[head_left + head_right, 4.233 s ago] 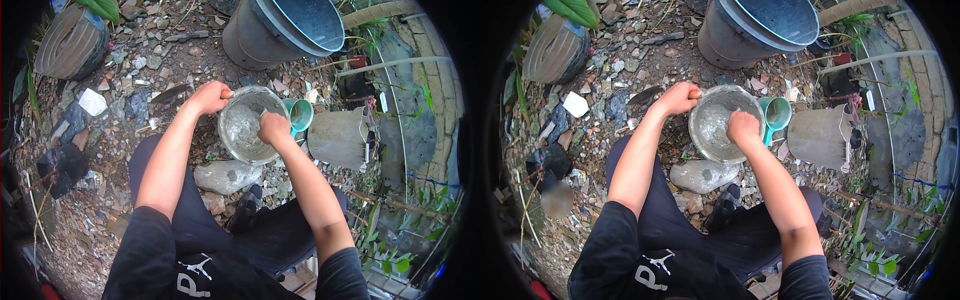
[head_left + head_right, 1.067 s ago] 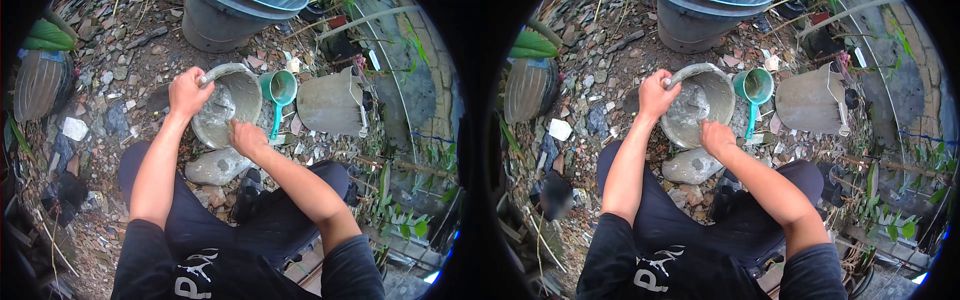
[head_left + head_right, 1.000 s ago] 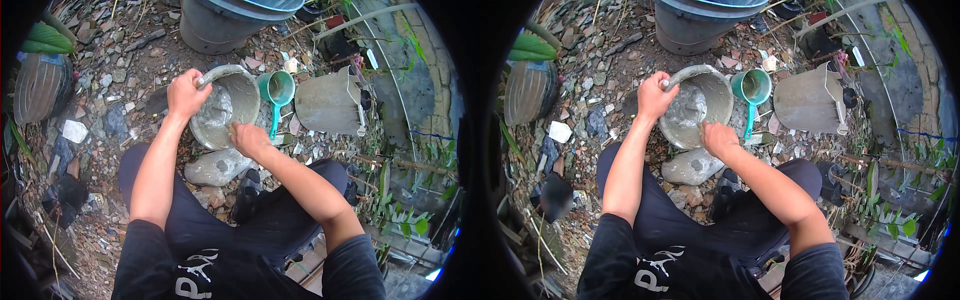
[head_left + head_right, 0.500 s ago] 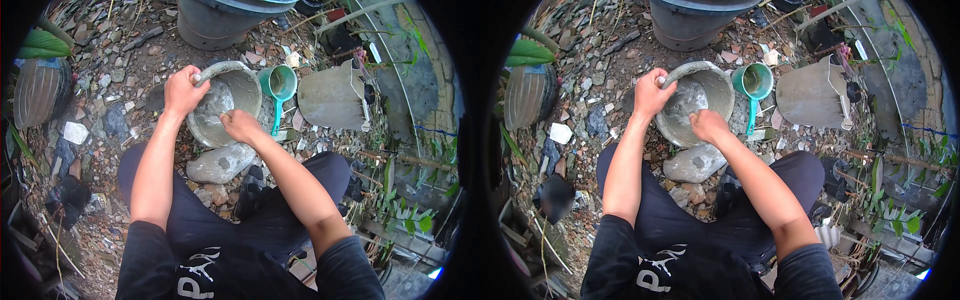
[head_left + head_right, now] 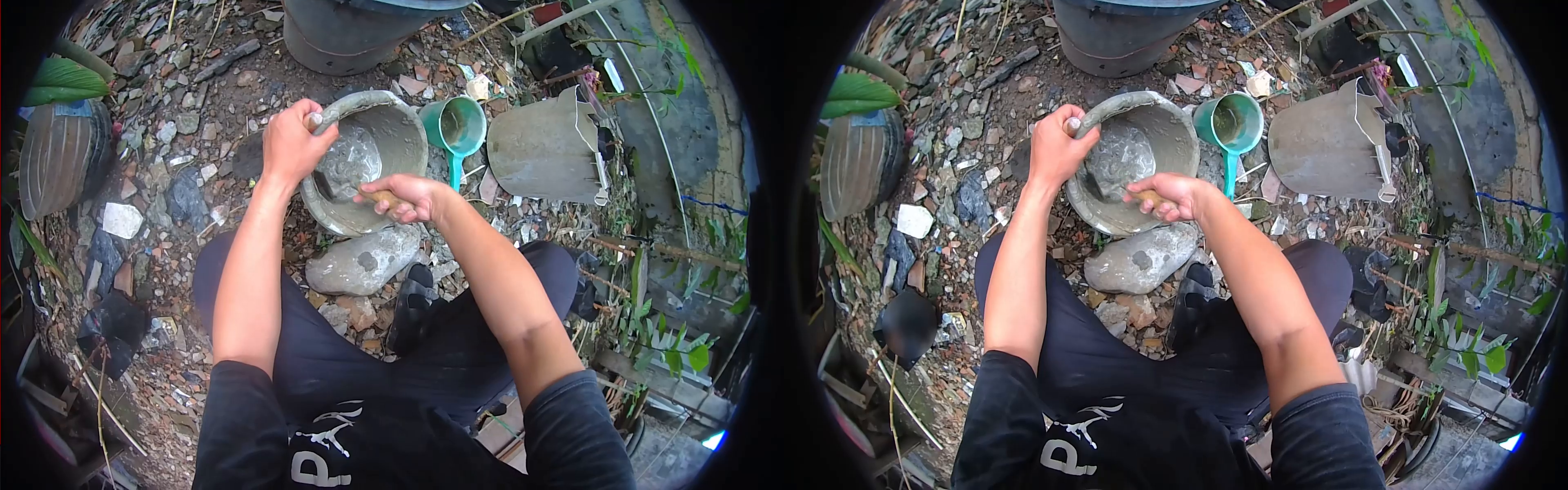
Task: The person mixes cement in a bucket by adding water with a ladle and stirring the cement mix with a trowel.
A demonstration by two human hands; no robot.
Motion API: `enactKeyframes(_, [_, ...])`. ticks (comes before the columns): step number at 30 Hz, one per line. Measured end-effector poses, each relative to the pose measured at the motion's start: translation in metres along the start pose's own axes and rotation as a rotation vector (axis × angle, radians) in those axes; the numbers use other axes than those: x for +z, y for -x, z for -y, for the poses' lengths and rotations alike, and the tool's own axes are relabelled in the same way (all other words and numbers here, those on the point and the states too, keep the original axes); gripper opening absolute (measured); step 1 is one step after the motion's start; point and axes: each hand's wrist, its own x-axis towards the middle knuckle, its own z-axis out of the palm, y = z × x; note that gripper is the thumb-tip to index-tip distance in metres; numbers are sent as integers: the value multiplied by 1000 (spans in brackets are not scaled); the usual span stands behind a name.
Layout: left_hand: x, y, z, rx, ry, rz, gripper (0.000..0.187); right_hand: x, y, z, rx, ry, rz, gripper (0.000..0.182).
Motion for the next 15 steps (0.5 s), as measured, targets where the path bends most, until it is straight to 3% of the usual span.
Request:
enactKeyframes(2, [1, -2, 1, 31, -9, -18, 28, -2, 5, -4, 20, 4, -39, 31])
enactKeyframes(4, [-2, -3, -1, 46, -18, -13, 27, 14, 15, 3, -26, 245, -308, 29])
enactKeyframes(12, [4, 3, -6, 119, -11, -6, 29, 19, 16, 5, -68, 693, -643, 31])
enactKeyframes(14, [3, 1, -4, 108, -17, -9, 29, 16, 8, 5, -193, 1148, -750, 41])
enactKeyframes(15, [2, 1, -4, 99, -14, -4, 29, 20, 8, 5, -191, 1148, -747, 41])
